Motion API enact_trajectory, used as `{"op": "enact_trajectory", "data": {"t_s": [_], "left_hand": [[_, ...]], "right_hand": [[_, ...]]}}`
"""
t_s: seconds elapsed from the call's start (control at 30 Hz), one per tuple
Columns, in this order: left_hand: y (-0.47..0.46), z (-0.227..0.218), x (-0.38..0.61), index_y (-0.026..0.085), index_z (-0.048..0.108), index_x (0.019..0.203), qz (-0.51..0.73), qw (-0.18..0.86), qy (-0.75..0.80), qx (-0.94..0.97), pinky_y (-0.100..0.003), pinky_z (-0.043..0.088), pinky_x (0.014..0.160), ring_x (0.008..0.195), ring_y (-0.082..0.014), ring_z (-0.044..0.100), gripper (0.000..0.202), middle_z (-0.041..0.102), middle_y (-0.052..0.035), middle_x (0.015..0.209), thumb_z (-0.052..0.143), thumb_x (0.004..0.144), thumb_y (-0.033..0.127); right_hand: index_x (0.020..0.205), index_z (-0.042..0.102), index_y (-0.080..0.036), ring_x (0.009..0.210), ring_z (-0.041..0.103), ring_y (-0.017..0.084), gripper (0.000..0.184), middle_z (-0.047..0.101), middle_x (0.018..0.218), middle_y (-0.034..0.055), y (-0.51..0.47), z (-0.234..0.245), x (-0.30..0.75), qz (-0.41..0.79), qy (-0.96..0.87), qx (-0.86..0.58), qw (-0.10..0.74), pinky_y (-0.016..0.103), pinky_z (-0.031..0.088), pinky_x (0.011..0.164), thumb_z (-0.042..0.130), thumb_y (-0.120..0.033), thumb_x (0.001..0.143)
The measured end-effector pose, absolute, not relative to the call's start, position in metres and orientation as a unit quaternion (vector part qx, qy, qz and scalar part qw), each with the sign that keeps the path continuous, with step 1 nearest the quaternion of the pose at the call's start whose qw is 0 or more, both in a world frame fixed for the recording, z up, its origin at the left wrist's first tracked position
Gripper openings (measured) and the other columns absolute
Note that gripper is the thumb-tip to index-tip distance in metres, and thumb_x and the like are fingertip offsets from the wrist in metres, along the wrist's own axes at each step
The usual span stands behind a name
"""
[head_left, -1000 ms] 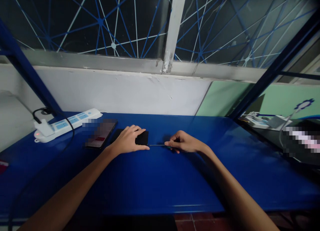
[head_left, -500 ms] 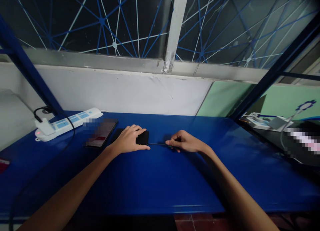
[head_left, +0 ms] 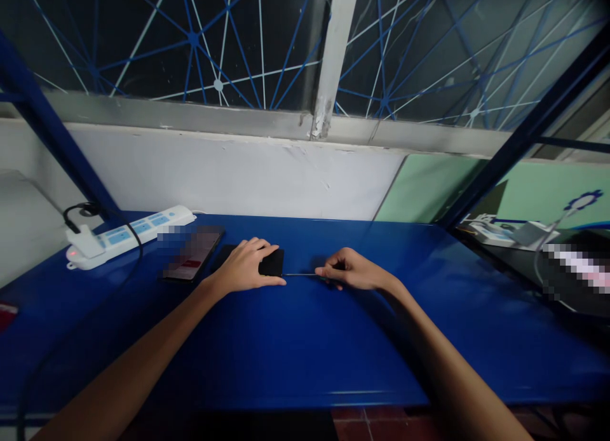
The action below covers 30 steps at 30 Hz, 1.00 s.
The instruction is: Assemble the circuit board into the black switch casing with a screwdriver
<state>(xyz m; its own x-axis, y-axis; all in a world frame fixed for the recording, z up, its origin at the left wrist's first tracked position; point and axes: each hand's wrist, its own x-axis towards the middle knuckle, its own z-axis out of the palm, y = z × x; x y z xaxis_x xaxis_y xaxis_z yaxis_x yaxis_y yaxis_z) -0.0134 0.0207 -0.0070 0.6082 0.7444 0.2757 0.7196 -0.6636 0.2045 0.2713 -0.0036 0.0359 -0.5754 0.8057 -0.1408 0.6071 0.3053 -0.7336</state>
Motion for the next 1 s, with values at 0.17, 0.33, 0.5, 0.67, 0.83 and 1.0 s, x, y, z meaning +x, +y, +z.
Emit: {"op": "enact_trajectory", "data": {"t_s": [0.17, 0.33, 0.5, 0.67, 0.83, 1.0], "left_hand": [[0.0201, -0.0059, -0.0127, 0.019, 0.052, 0.134, 0.168, 0.037, 0.411, 0.895, -0.046, 0.040, 0.092, 0.109, -0.0322, 0.052, 0.084, 0.057, -0.0133, 0.125, 0.051, 0.074, 0.078], [0.0200, -0.0066, -0.0127, 0.019, 0.052, 0.134, 0.168, 0.035, 0.413, 0.895, -0.046, 0.039, 0.093, 0.110, -0.0326, 0.052, 0.084, 0.057, -0.0133, 0.126, 0.052, 0.073, 0.078], [0.0208, -0.0070, -0.0136, 0.019, 0.052, 0.134, 0.165, 0.035, 0.414, 0.895, -0.045, 0.040, 0.092, 0.109, -0.0325, 0.052, 0.085, 0.057, -0.0132, 0.125, 0.052, 0.074, 0.078], [0.0211, -0.0076, -0.0135, 0.018, 0.051, 0.135, 0.162, 0.032, 0.414, 0.895, -0.045, 0.040, 0.092, 0.110, -0.0323, 0.052, 0.085, 0.057, -0.0131, 0.125, 0.051, 0.074, 0.078], [0.0204, -0.0075, -0.0127, 0.017, 0.052, 0.134, 0.161, 0.029, 0.416, 0.894, -0.045, 0.040, 0.092, 0.111, -0.0321, 0.051, 0.086, 0.057, -0.0135, 0.126, 0.050, 0.074, 0.079], [0.0209, -0.0092, -0.0136, 0.019, 0.052, 0.134, 0.168, 0.026, 0.413, 0.895, -0.046, 0.040, 0.092, 0.111, -0.0326, 0.051, 0.085, 0.057, -0.0128, 0.126, 0.051, 0.074, 0.078]], "right_hand": [[0.063, 0.061, -0.015, 0.047, 0.039, 0.008, 0.045, 0.055, 0.054, -0.0008, -0.0025, 0.0356, 0.2717, 0.383, -0.801, -0.441, 0.134, 0.026, 0.028, 0.047, 0.055, -0.055, 0.086], [0.074, 0.066, -0.015, 0.052, 0.038, 0.009, 0.038, 0.052, 0.059, -0.0022, -0.0012, 0.0321, 0.2718, 0.364, -0.801, -0.452, 0.147, 0.025, 0.028, 0.047, 0.063, -0.053, 0.080], [0.076, 0.064, -0.016, 0.049, 0.042, 0.009, 0.040, 0.054, 0.060, -0.0007, -0.0027, 0.0304, 0.2713, 0.362, -0.791, -0.472, 0.143, 0.024, 0.029, 0.044, 0.064, -0.056, 0.079], [0.080, 0.058, -0.016, 0.046, 0.050, 0.010, 0.040, 0.060, 0.062, 0.0018, -0.0063, 0.0317, 0.2698, 0.409, -0.770, -0.477, 0.112, 0.024, 0.035, 0.043, 0.061, -0.056, 0.081], [0.079, 0.060, -0.017, 0.051, 0.047, 0.010, 0.035, 0.055, 0.060, -0.0015, -0.0068, 0.0343, 0.2671, 0.377, -0.807, -0.444, 0.099, 0.024, 0.033, 0.048, 0.057, -0.050, 0.085], [0.067, 0.060, -0.017, 0.049, 0.034, 0.008, 0.036, 0.043, 0.053, -0.0046, -0.0063, 0.0363, 0.2671, 0.281, -0.838, -0.459, 0.091, 0.026, 0.023, 0.047, 0.059, -0.049, 0.083]]}}
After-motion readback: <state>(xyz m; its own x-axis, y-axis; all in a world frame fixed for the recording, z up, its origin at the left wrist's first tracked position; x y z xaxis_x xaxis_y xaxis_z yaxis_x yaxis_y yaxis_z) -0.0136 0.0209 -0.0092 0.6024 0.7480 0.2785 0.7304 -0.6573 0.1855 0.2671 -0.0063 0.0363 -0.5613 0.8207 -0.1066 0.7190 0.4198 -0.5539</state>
